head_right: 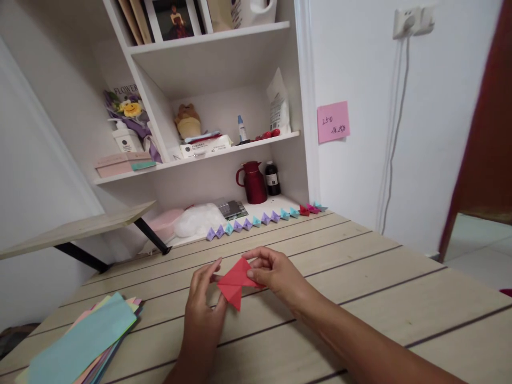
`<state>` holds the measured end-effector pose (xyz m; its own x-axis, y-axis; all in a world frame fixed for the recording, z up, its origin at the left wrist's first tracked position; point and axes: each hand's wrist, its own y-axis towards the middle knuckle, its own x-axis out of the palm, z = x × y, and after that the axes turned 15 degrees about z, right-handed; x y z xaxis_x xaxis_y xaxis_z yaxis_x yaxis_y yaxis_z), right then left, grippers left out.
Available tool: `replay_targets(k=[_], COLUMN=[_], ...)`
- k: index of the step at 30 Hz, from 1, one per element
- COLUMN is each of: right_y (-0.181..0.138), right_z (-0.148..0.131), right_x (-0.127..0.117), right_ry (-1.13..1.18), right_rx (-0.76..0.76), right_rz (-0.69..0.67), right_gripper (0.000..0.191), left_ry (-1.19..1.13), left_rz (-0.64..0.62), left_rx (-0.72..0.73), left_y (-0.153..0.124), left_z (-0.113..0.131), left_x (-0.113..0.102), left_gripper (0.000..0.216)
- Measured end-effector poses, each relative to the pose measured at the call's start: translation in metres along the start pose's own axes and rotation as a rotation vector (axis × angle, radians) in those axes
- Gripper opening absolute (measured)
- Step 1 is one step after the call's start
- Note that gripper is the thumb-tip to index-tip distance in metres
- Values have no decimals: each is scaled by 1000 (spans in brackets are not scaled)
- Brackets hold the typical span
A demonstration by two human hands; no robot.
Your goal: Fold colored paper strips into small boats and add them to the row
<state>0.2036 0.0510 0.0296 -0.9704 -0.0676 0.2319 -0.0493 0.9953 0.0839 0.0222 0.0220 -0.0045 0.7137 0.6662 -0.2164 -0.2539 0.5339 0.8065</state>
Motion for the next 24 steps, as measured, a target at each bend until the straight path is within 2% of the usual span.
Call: replay_targets(k=[4, 6, 10, 12, 16, 20, 24], right_y=[3, 3, 3, 3, 4, 5, 4], right_z=[0, 1, 2, 3, 4, 5, 4], right_x=[-2, -3, -2, -2, -2, -3, -3], right_ry=[-61, -81, -67, -60, -68, -87, -96], right_rx=[-44, -46, -33, -37, -51, -50, -53], right_rz=[53, 51, 43, 53, 58, 46, 53], right_gripper=[38, 38, 36, 35, 35, 36, 36], left_ry=[-99, -114, -139, -194, -312, -308, -374], left_rz=[-62, -58, -5, 8, -4, -35, -95], left_rx=[-205, -210, -118, -173, -383, -396, -466], left_y=[-1, -1, 2, 1, -3, -5, -4], left_z=[0, 0, 3, 3, -1, -4, 0], left_x=[4, 3, 1, 1, 5, 7, 5], left_gripper=[51, 48, 34, 31, 36, 43, 40])
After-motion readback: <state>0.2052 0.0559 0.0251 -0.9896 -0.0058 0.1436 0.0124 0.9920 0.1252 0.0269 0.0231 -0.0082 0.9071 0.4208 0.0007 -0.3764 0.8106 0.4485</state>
